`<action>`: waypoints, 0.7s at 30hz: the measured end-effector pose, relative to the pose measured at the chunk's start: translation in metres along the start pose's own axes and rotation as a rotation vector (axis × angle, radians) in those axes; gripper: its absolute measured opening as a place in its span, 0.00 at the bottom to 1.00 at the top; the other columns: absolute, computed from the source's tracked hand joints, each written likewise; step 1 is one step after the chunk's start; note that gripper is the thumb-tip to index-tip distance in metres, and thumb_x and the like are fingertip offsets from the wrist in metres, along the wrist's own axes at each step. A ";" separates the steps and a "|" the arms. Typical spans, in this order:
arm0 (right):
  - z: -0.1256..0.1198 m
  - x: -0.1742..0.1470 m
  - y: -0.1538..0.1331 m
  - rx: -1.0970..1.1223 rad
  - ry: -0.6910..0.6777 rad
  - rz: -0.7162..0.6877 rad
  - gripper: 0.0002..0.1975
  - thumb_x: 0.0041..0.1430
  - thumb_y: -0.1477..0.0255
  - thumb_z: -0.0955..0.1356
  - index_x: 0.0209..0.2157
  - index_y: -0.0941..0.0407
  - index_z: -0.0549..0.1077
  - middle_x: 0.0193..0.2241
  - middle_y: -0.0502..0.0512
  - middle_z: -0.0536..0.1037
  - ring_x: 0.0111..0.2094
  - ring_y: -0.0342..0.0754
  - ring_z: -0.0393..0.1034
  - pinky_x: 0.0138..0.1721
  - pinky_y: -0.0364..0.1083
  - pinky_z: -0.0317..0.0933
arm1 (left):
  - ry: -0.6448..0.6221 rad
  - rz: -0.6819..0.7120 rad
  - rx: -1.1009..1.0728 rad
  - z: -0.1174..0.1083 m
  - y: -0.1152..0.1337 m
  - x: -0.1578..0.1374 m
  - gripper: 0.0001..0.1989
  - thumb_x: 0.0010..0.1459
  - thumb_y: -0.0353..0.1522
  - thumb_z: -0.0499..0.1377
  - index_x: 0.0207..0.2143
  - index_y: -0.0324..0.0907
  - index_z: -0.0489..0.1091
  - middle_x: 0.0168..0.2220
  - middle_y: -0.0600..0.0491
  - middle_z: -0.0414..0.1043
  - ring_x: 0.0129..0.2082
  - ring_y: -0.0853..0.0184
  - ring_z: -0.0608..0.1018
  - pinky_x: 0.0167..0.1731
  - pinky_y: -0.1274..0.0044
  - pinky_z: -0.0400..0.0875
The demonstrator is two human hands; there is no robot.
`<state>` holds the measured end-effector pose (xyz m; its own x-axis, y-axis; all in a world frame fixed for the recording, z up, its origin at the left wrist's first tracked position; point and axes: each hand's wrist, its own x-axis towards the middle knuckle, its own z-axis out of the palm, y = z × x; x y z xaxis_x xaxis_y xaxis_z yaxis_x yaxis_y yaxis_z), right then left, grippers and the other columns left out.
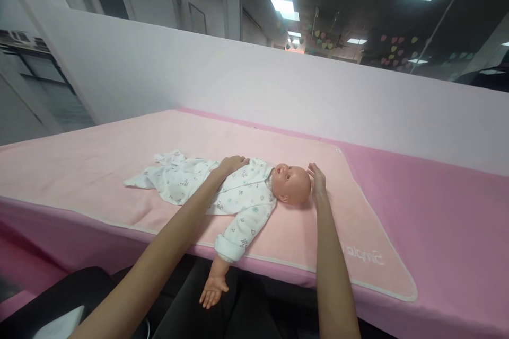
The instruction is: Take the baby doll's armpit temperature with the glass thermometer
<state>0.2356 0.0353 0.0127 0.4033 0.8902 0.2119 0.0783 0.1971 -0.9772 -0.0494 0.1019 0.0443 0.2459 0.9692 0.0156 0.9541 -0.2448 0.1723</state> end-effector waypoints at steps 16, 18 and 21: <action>0.008 -0.007 -0.002 0.271 0.036 0.073 0.16 0.42 0.65 0.70 0.35 0.56 0.75 0.42 0.53 0.75 0.44 0.51 0.69 0.43 0.46 0.64 | 0.026 0.001 0.031 -0.001 0.002 -0.006 0.24 0.58 0.41 0.36 0.38 0.39 0.67 0.43 0.45 0.70 0.43 0.60 0.72 0.42 0.69 0.62; 0.007 -0.004 -0.002 0.278 0.164 0.055 0.18 0.42 0.66 0.69 0.38 0.55 0.73 0.46 0.52 0.73 0.44 0.49 0.69 0.43 0.46 0.63 | 0.025 0.006 0.033 -0.001 0.002 -0.006 0.24 0.58 0.41 0.36 0.39 0.40 0.67 0.44 0.45 0.69 0.43 0.60 0.72 0.43 0.70 0.62; 0.006 -0.006 -0.004 0.286 0.204 0.065 0.16 0.42 0.65 0.69 0.36 0.55 0.74 0.43 0.53 0.74 0.42 0.49 0.70 0.42 0.46 0.64 | 0.022 0.015 0.035 0.000 0.001 -0.005 0.23 0.58 0.40 0.36 0.40 0.40 0.66 0.44 0.45 0.69 0.44 0.60 0.71 0.43 0.70 0.62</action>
<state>0.2275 0.0317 0.0151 0.5750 0.8100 0.1148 -0.2000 0.2753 -0.9403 -0.0495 0.0967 0.0441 0.2568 0.9656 0.0398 0.9558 -0.2599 0.1375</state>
